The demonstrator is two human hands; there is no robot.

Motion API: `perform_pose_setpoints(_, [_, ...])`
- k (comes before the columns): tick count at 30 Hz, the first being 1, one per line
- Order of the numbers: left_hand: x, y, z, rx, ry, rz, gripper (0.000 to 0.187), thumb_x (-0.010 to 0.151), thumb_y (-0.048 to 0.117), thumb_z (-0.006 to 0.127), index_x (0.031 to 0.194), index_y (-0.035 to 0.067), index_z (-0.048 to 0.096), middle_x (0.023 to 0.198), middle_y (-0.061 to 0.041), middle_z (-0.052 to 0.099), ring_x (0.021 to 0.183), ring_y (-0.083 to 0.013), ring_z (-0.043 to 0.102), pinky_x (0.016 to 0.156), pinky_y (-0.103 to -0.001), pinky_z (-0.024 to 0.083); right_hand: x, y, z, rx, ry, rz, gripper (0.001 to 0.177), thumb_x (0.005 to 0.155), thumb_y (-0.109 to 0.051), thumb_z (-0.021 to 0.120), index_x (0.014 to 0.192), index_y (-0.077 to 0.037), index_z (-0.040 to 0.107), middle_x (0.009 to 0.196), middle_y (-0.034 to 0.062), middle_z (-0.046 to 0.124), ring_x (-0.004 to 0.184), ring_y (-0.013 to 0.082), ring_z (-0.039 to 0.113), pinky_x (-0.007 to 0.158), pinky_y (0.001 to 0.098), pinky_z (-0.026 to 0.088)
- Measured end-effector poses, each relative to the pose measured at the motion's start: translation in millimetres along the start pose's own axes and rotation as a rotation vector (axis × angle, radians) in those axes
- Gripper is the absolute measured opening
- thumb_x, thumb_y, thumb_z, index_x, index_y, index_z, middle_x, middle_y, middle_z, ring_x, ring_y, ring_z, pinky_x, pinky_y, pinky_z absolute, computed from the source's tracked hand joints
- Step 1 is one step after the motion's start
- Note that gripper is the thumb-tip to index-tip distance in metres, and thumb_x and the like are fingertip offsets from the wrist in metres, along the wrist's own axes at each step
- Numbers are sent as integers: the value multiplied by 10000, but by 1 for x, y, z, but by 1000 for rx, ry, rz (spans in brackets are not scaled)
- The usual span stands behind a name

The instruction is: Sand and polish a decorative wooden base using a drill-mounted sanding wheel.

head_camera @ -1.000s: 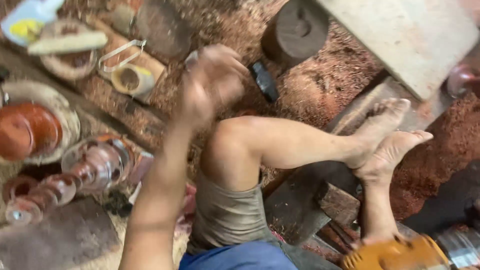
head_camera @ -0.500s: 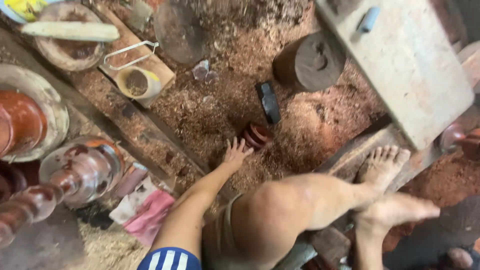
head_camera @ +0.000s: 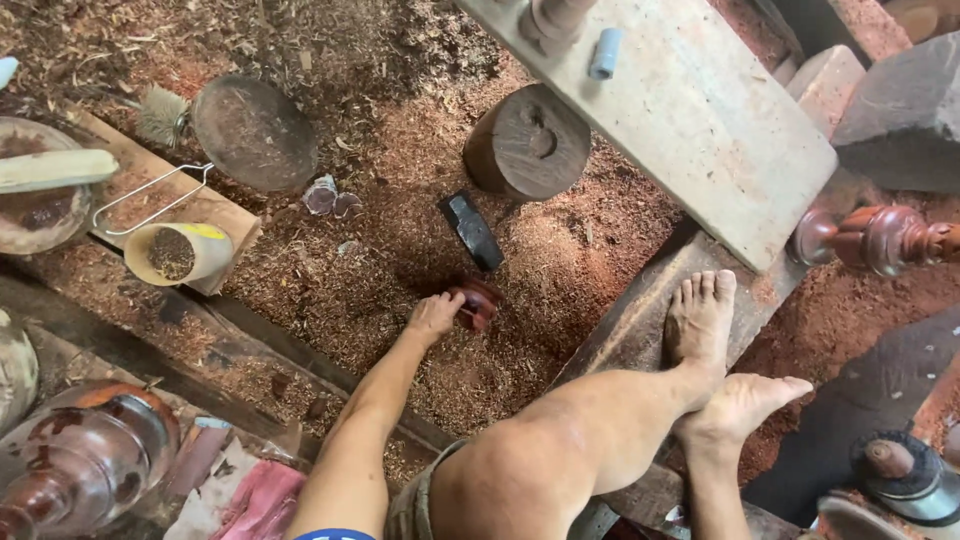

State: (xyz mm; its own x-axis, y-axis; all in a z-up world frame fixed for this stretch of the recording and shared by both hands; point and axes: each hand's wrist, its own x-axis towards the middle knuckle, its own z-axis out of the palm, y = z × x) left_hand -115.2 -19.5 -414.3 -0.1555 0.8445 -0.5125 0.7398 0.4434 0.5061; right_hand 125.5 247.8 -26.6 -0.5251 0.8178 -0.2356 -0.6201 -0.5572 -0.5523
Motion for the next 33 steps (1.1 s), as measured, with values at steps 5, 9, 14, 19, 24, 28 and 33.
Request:
perform_pose_setpoints(5, [-13, 0, -21, -31, 125, -27, 334, 892, 71, 591, 1216, 76, 515, 1034, -201, 671, 887, -334, 706, 750, -422, 608, -6, 7, 5, 39, 19, 55, 1082, 945, -837, 263, 1634, -4, 254, 1581, 136, 389, 1428, 242, 387, 1286, 346, 285])
perform_pose_setpoints(9, [-28, -22, -33, -109, 248, -144, 244, 941, 98, 570, 1170, 34, 515, 891, -178, 662, 675, -274, 699, 558, -349, 595, -17, 7, 7, 72, 40, 95, 1169, 910, -885, 238, 1657, 14, 232, 1623, 158, 380, 1456, 265, 379, 1293, 361, 275])
perform_pose_setpoints(14, [-124, -12, -175, -115, 846, 104, 167, 890, 141, 636, 980, 46, 533, 796, -137, 626, 677, -267, 670, 592, -388, 578, -37, 28, -1, 154, 36, 132, 1279, 866, -943, 207, 1686, 38, 204, 1675, 185, 369, 1491, 294, 368, 1302, 380, 262])
perform_pose_setpoints(19, [-200, 33, -317, -169, 1346, 428, 261, 890, 176, 724, 967, 28, 522, 909, -194, 654, 821, -319, 702, 705, -425, 608, -44, -5, -44, -373, 423, 60, 1276, 787, -940, 245, 1635, 13, 223, 1636, 120, 403, 1472, 229, 366, 1246, 330, 272])
perform_pose_setpoints(24, [-236, 74, -374, -252, 1599, 608, 216, 938, 121, 671, 1003, 10, 498, 1046, -199, 699, 917, -276, 741, 742, -399, 629, -24, 19, -77, -509, 467, -183, 1221, 841, -899, 245, 1628, 31, 150, 1663, 125, 287, 1496, 216, 285, 1248, 322, 207])
perform_pose_setpoints(28, [-216, 78, -363, -375, 1649, 599, 196, 906, 114, 668, 995, 20, 521, 924, -120, 660, 749, -192, 663, 615, -344, 539, -12, 31, -90, -605, 553, -399, 1181, 885, -866, 244, 1622, 44, 92, 1684, 128, 195, 1515, 204, 220, 1250, 314, 155])
perform_pose_setpoints(33, [-256, 161, -402, -1123, 1257, 532, 239, 920, 59, 687, 1072, 6, 511, 943, -106, 656, 771, -154, 653, 688, -310, 549, -9, 19, -119, -751, 727, -673, 1136, 939, -825, 242, 1614, 60, 19, 1711, 130, 80, 1539, 188, 138, 1253, 304, 90])
